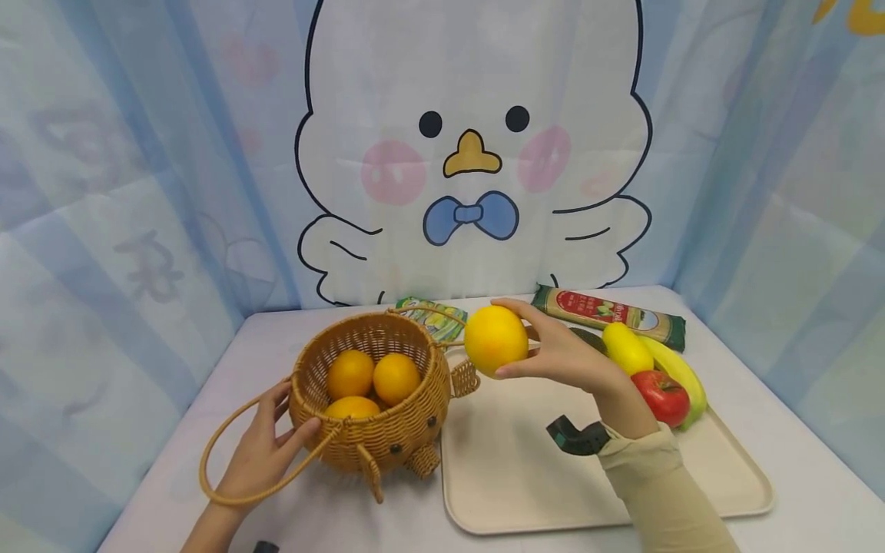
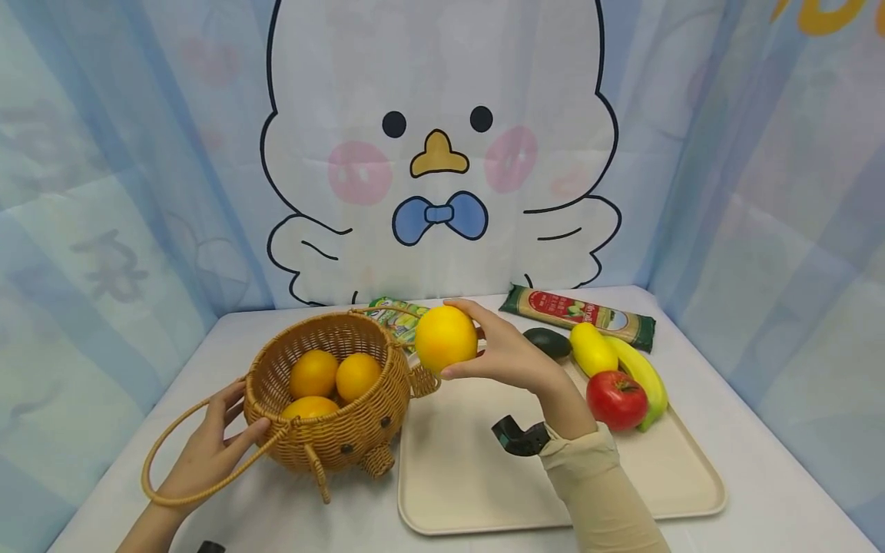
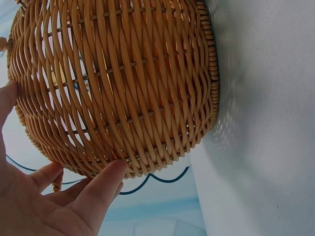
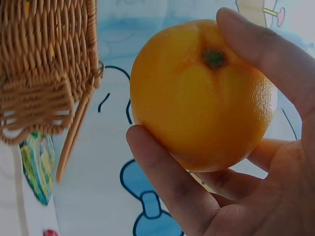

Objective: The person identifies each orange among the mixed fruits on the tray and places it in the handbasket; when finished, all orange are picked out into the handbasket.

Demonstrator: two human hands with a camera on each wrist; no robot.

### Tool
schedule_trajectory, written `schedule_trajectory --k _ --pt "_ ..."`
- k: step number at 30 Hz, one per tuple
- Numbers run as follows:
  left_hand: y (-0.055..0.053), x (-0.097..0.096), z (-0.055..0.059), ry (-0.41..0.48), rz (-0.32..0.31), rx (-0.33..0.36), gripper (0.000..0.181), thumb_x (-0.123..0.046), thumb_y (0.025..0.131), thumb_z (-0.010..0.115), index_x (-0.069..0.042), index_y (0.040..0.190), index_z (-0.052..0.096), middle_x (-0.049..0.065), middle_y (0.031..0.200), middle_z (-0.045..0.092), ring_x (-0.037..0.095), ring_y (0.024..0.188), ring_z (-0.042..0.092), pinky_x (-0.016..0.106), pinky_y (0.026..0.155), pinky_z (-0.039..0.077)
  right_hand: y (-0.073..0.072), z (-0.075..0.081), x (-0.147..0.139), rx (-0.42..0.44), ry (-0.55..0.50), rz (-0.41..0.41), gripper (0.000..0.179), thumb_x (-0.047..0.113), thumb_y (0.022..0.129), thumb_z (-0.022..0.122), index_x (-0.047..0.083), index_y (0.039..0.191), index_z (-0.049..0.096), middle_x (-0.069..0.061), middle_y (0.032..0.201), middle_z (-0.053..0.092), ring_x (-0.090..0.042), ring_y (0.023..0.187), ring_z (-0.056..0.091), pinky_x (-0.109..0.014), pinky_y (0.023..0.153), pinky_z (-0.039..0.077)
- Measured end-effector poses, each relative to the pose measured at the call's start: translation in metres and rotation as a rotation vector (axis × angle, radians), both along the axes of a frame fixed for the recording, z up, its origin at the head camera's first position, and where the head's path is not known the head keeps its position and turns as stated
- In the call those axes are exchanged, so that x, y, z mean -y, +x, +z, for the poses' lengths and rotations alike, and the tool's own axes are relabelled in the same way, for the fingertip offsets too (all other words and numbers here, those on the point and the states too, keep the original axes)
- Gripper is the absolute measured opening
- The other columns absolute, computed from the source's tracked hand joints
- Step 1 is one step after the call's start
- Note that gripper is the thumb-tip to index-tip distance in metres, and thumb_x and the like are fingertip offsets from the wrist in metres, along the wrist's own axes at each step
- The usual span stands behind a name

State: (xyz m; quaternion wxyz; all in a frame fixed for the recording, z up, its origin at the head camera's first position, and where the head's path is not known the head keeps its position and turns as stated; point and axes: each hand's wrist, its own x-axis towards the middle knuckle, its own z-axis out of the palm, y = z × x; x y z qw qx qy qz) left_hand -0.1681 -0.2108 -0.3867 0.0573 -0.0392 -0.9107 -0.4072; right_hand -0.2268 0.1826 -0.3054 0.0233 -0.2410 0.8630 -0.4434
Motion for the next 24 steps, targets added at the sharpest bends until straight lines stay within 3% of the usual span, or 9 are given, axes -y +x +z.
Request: schedule_trajectory --k 24 --pt "-0.001 0.0 0.0 0.005 -0.007 -0.023 0.071 -0.042 0.094 0.054 -0.011 0.146 0.017 0.024 0.154 0.019 0.05 0.136 0.028 0.051 0.098 0.049 -0.015 0.008 0.04 -0.006 -0.028 0.096 0.089 0.03 0.073 0.081 0.026 0.145 0.029 -0.001 0.142 0.043 -0.027 0.12 0.051 -0.041 0.095 0.055"
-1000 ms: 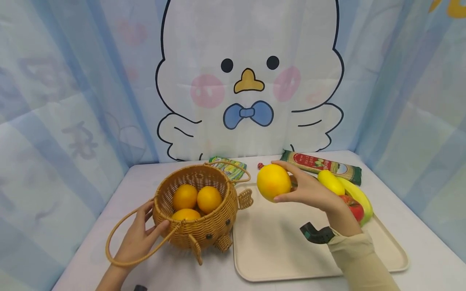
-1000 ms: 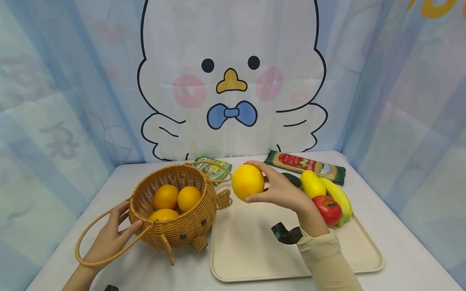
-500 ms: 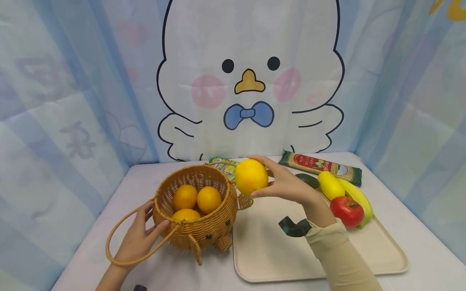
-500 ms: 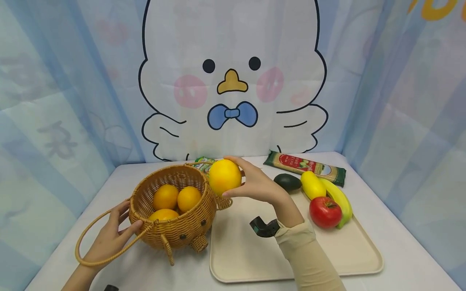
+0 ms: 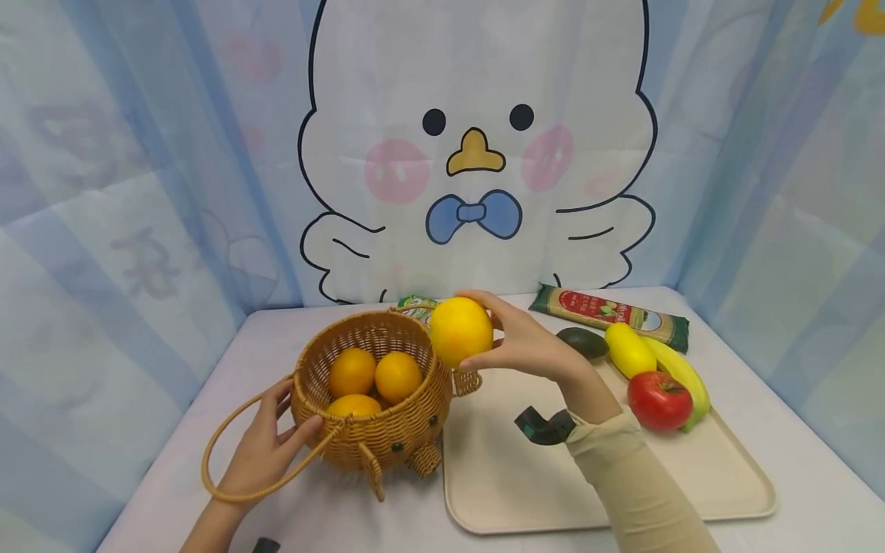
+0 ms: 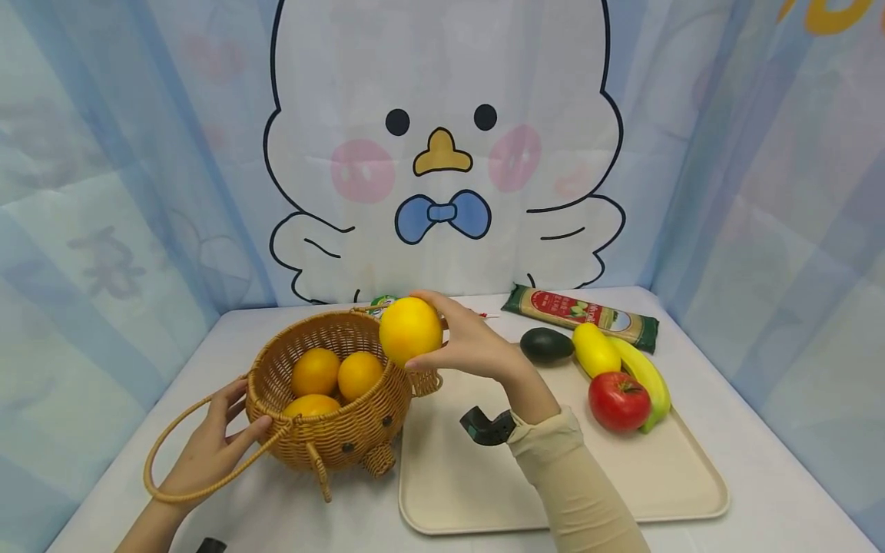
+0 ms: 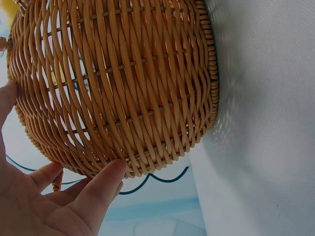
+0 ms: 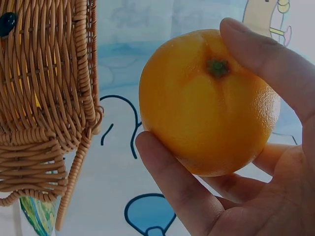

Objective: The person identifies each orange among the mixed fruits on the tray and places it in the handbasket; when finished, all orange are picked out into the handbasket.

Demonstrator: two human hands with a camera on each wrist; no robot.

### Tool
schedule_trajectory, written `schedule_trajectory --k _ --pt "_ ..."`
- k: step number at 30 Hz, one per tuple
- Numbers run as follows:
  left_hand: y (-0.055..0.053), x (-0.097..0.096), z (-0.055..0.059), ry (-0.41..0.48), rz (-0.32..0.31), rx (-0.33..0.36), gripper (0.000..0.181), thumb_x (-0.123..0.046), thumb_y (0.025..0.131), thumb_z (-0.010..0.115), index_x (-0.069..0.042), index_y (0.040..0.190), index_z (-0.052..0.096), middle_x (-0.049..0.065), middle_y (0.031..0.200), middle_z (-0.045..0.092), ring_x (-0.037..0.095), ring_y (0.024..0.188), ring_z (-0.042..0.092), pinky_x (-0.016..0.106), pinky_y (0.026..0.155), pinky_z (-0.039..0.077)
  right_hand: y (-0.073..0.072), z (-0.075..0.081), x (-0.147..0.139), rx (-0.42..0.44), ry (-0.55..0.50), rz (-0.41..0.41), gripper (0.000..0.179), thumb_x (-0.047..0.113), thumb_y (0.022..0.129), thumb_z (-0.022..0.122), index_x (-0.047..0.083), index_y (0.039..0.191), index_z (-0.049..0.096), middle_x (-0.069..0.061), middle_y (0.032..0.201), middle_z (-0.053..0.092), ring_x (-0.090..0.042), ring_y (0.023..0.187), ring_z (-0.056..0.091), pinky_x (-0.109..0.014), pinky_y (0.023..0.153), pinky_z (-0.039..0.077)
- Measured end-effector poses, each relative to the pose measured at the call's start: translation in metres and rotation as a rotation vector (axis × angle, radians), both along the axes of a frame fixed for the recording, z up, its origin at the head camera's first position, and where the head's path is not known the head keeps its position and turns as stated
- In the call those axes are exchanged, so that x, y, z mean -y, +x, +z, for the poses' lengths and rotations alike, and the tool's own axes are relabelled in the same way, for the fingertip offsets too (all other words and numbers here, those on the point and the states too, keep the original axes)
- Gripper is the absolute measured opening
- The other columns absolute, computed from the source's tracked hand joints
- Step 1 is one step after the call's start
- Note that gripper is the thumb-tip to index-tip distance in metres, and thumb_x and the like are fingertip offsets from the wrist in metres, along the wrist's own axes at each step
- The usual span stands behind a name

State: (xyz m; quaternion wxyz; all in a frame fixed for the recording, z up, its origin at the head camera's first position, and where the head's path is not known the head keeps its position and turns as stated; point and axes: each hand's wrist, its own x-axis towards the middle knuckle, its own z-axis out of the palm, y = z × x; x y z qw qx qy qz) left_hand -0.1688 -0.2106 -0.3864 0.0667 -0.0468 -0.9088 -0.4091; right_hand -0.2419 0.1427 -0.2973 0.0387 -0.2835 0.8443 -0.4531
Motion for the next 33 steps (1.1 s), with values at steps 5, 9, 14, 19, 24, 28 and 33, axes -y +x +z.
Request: schedule_trajectory --k 5,9,14,19,24,28,33 --pt "-0.001 -0.001 0.0 0.01 -0.004 -0.008 0.071 -0.042 0.094 0.055 -0.009 0.145 0.018 0.024 0.154 0.019 0.049 0.136 0.028 0.05 0.098 0.049 -0.001 0.002 0.004 -0.012 -0.008 0.008 0.091 0.029 0.073 0.081 0.025 0.147 0.028 -0.001 0.146 0.039 -0.028 0.123 0.049 -0.042 0.096 0.055" --pt "-0.002 0.0 0.0 0.019 -0.007 -0.014 0.071 -0.041 0.094 0.055 -0.008 0.145 0.019 0.023 0.154 0.019 0.049 0.137 0.027 0.05 0.098 0.05 -0.001 0.003 0.005 -0.011 -0.007 0.005 0.09 0.029 0.073 0.081 0.026 0.146 0.028 -0.001 0.147 0.039 -0.029 0.124 0.048 -0.042 0.097 0.055" --pt "-0.001 0.0 -0.001 0.003 -0.001 -0.007 0.072 -0.042 0.093 0.055 -0.009 0.146 0.018 0.024 0.154 0.019 0.049 0.136 0.028 0.05 0.098 0.049 -0.002 0.003 0.008 -0.01 0.006 -0.002 0.09 0.029 0.073 0.081 0.026 0.146 0.029 -0.001 0.146 0.039 -0.028 0.123 0.049 -0.042 0.097 0.054" --pt "-0.001 0.0 -0.002 -0.004 0.009 0.006 0.074 -0.043 0.093 0.055 -0.01 0.147 0.016 0.024 0.154 0.019 0.049 0.136 0.028 0.049 0.098 0.049 -0.001 0.005 0.015 -0.015 0.025 0.011 0.091 0.031 0.073 0.081 0.025 0.146 0.029 -0.001 0.146 0.04 -0.027 0.124 0.049 -0.042 0.097 0.055" --pt "0.0 0.0 -0.002 -0.005 0.008 0.003 0.073 -0.042 0.093 0.055 -0.01 0.147 0.016 0.024 0.154 0.019 0.049 0.136 0.028 0.05 0.098 0.05 -0.002 0.006 0.022 -0.011 0.032 0.02 0.092 0.033 0.072 0.082 0.026 0.146 0.029 0.001 0.144 0.042 -0.024 0.122 0.05 -0.04 0.095 0.055" --pt "0.0 0.0 -0.002 -0.013 0.006 -0.009 0.073 -0.043 0.094 0.054 -0.011 0.147 0.016 0.023 0.154 0.02 0.049 0.136 0.029 0.05 0.097 0.05 -0.004 0.005 0.024 -0.011 0.02 0.028 0.092 0.031 0.071 0.082 0.025 0.146 0.029 0.003 0.143 0.042 -0.021 0.121 0.05 -0.04 0.096 0.055" --pt "0.001 0.0 -0.002 -0.012 0.003 -0.012 0.073 -0.042 0.094 0.054 -0.01 0.147 0.016 0.024 0.153 0.02 0.05 0.135 0.029 0.051 0.097 0.05 -0.005 0.004 0.026 -0.011 0.021 0.035 0.091 0.032 0.072 0.082 0.027 0.146 0.029 0.003 0.143 0.042 -0.021 0.122 0.05 -0.041 0.097 0.054"
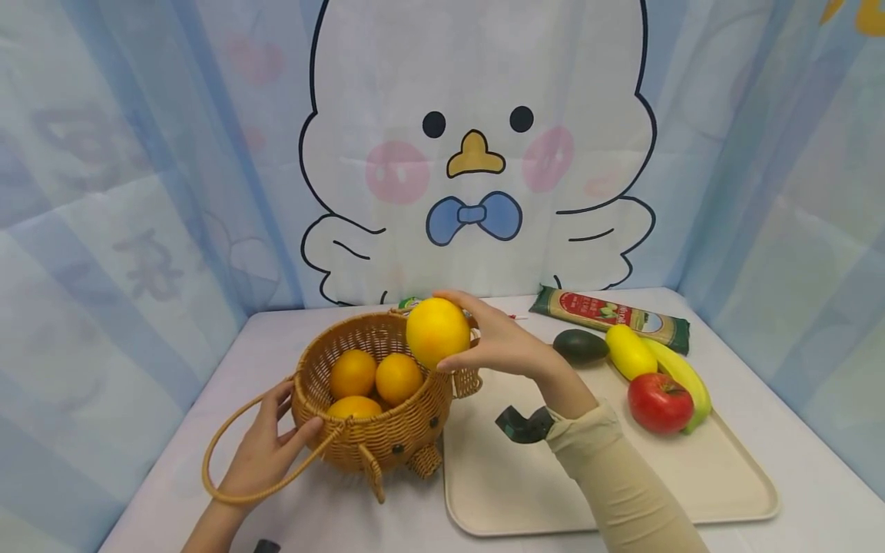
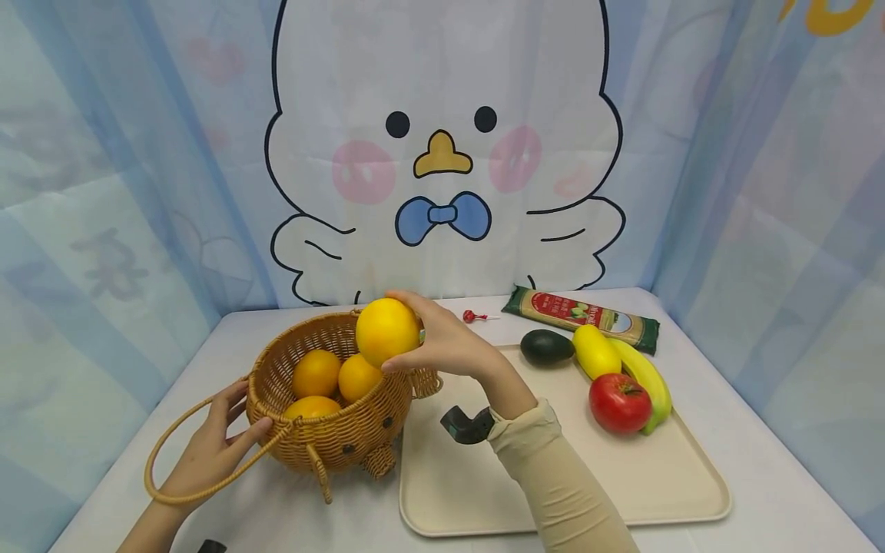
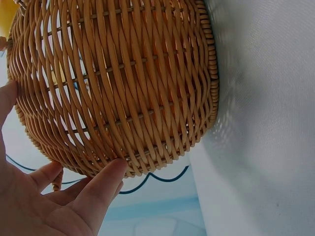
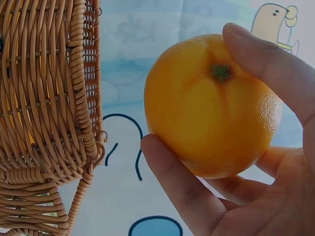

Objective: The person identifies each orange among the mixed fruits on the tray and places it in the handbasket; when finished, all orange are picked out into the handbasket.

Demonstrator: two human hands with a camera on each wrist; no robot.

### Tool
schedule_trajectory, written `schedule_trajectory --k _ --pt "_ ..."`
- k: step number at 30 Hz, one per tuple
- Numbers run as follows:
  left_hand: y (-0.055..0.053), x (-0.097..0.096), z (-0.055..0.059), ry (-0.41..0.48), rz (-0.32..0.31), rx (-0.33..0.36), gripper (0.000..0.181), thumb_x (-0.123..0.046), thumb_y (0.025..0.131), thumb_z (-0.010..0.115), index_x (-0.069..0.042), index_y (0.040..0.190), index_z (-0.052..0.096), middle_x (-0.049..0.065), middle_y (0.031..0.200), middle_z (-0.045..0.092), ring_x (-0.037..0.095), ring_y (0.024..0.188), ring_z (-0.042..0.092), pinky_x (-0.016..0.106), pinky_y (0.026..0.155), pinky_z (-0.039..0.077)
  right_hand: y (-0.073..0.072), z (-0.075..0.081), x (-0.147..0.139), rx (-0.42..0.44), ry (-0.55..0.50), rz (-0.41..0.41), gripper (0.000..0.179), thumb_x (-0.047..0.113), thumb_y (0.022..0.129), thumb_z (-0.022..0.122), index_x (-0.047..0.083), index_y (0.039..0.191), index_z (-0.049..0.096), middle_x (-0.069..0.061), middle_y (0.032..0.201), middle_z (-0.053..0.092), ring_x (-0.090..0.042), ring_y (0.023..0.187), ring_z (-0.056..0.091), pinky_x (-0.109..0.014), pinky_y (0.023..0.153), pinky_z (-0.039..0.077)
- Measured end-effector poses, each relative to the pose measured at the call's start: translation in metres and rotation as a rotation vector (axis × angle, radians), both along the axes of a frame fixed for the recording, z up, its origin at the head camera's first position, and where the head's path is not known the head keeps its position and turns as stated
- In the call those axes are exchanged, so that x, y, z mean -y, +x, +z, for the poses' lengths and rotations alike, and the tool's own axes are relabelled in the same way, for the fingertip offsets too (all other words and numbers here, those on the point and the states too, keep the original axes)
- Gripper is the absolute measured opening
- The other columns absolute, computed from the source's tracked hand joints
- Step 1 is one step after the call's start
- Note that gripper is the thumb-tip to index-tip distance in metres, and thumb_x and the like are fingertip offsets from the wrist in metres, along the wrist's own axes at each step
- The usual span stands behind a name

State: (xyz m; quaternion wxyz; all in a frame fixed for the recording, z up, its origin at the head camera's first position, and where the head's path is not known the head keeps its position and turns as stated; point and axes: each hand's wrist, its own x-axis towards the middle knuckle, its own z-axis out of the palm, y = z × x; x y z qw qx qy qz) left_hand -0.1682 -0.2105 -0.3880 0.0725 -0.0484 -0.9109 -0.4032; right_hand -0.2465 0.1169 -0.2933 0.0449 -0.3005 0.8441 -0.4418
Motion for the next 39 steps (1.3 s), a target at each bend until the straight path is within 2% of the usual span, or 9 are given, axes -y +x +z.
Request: schedule_trajectory --k 8,20,39 --pt "-0.001 0.001 -0.001 0.014 -0.006 -0.006 0.071 -0.041 0.094 0.054 -0.01 0.146 0.017 0.024 0.153 0.02 0.05 0.135 0.029 0.051 0.097 0.05 -0.001 0.001 0.011 -0.009 0.027 0.006 0.089 0.035 0.071 0.082 0.033 0.144 0.031 0.005 0.141 0.044 -0.019 0.117 0.052 -0.037 0.093 0.056" --pt "-0.001 0.0 -0.001 -0.001 0.001 -0.004 0.071 -0.042 0.094 0.054 -0.012 0.146 0.017 0.024 0.154 0.021 0.05 0.135 0.03 0.051 0.097 0.05 -0.005 0.002 0.018 -0.03 0.063 0.0 0.088 0.034 0.07 0.082 0.034 0.143 0.032 0.004 0.137 0.048 -0.02 0.116 0.052 -0.043 0.097 0.052" --pt "0.0 0.0 0.0 0.002 -0.002 -0.009 0.07 -0.041 0.094 0.054 -0.011 0.146 0.018 0.023 0.154 0.021 0.05 0.135 0.03 0.052 0.096 0.051 -0.01 0.008 0.03 -0.033 0.084 0.034 0.089 0.031 0.071 0.081 0.027 0.146 0.032 0.0 0.138 0.048 -0.021 0.114 0.053 -0.044 0.098 0.051"
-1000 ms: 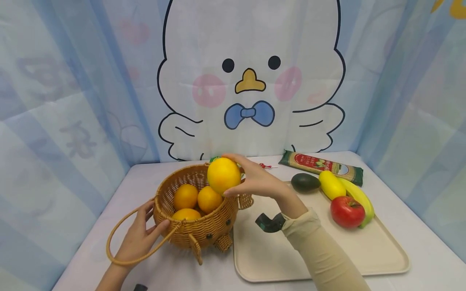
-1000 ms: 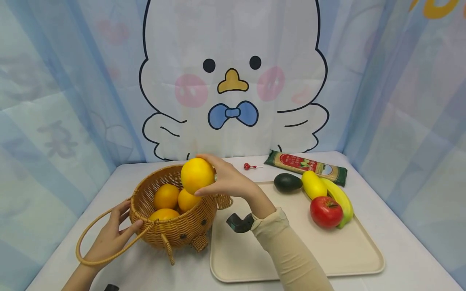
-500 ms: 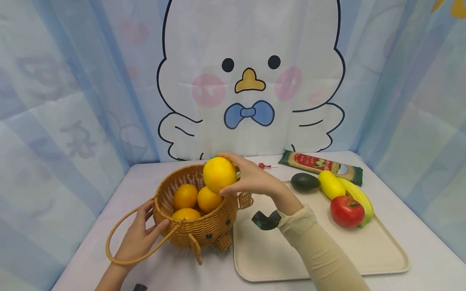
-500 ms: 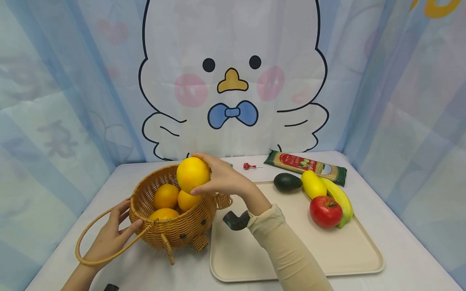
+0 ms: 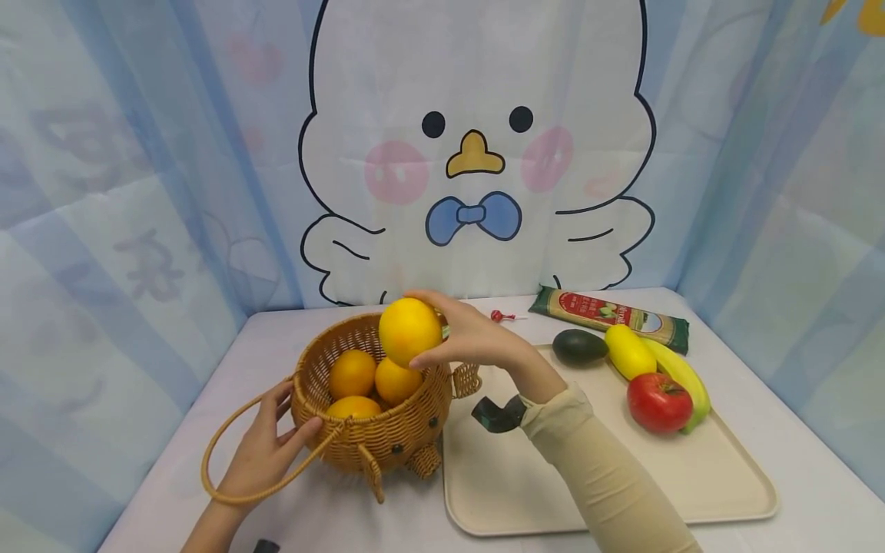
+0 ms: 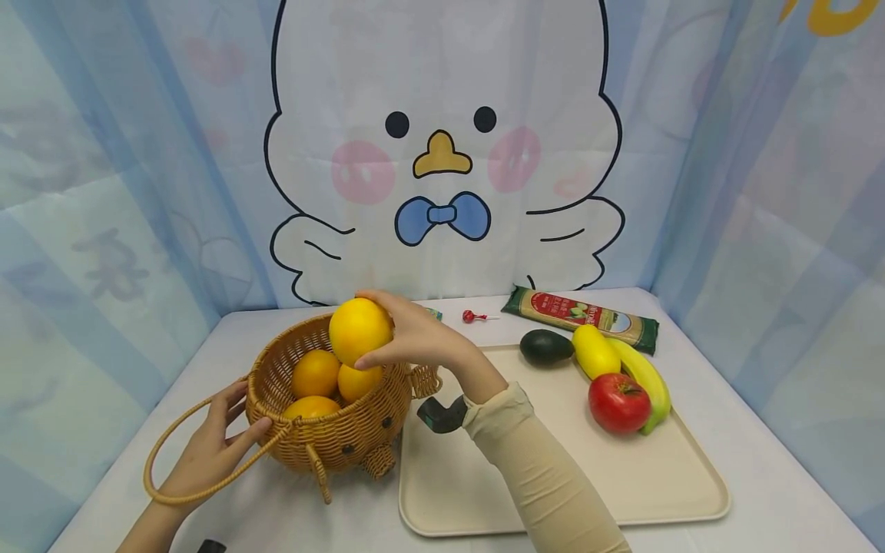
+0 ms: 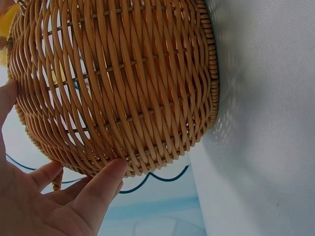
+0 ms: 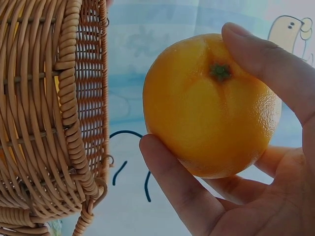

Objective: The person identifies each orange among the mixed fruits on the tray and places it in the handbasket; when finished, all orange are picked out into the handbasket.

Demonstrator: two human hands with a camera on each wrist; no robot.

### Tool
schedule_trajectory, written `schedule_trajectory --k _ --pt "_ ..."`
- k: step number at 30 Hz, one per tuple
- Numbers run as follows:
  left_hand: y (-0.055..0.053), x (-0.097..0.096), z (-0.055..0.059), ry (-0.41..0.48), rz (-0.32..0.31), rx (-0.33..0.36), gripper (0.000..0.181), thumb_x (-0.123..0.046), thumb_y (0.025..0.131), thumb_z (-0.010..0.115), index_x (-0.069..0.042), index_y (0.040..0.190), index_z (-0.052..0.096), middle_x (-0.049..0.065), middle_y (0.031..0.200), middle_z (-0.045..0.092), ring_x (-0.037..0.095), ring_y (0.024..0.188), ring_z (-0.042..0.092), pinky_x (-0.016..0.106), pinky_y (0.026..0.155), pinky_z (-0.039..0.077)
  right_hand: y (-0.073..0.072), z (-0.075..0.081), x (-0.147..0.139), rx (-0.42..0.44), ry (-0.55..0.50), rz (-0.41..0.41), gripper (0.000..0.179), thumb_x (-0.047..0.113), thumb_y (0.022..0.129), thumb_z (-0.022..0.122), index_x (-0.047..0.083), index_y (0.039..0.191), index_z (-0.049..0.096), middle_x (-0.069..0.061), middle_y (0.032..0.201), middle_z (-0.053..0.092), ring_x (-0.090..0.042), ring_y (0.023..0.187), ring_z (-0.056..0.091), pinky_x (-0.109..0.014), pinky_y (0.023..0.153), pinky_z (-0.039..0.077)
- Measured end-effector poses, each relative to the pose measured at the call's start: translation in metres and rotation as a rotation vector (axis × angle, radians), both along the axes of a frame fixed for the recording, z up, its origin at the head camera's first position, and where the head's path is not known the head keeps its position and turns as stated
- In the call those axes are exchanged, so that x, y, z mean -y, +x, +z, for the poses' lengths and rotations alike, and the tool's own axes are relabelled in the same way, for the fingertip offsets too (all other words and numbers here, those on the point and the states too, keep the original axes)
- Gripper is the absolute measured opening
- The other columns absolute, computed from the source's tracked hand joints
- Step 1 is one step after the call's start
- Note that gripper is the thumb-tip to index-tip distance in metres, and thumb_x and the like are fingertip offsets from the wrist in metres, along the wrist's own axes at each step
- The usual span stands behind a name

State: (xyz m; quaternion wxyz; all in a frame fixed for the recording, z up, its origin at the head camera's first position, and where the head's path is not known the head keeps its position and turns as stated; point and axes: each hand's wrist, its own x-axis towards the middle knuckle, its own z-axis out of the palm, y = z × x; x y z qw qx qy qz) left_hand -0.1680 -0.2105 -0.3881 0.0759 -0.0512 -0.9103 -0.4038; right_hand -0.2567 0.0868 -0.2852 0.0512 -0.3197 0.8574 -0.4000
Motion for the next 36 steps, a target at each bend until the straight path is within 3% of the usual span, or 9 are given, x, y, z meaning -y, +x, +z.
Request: schedule_trajectory --k 9,16,29,36 --pt "-0.001 0.0 -0.001 0.0 -0.001 0.004 0.071 -0.042 0.094 0.054 -0.011 0.146 0.017 0.023 0.154 0.02 0.05 0.135 0.029 0.052 0.096 0.05 -0.009 0.011 0.013 -0.009 0.019 0.051 0.088 0.031 0.072 0.08 0.032 0.145 0.03 0.004 0.142 0.044 -0.017 0.117 0.051 -0.039 0.099 0.051" --pt "-0.001 0.001 0.0 -0.003 -0.004 0.009 0.073 -0.042 0.093 0.055 -0.01 0.147 0.016 0.024 0.154 0.02 0.05 0.135 0.029 0.052 0.096 0.05 -0.017 0.014 0.025 -0.013 0.074 0.072 0.09 0.033 0.072 0.08 0.027 0.146 0.031 0.003 0.147 0.039 -0.018 0.126 0.046 -0.04 0.107 0.045" --pt "-0.001 0.0 0.001 -0.007 0.001 0.036 0.073 -0.042 0.094 0.054 -0.01 0.146 0.016 0.023 0.154 0.018 0.05 0.136 0.028 0.052 0.097 0.049 -0.033 0.006 0.044 -0.008 0.151 0.073 0.089 0.034 0.072 0.08 0.024 0.146 0.031 0.002 0.139 0.047 -0.016 0.113 0.052 -0.033 0.097 0.05" --pt "-0.001 0.0 0.0 -0.007 -0.003 0.031 0.074 -0.043 0.093 0.054 -0.009 0.146 0.015 0.023 0.154 0.018 0.05 0.135 0.029 0.051 0.098 0.049 -0.04 0.001 0.061 -0.024 0.244 0.124 0.084 0.034 0.073 0.079 0.019 0.143 0.035 0.001 0.132 0.052 -0.014 0.109 0.054 -0.026 0.091 0.052"
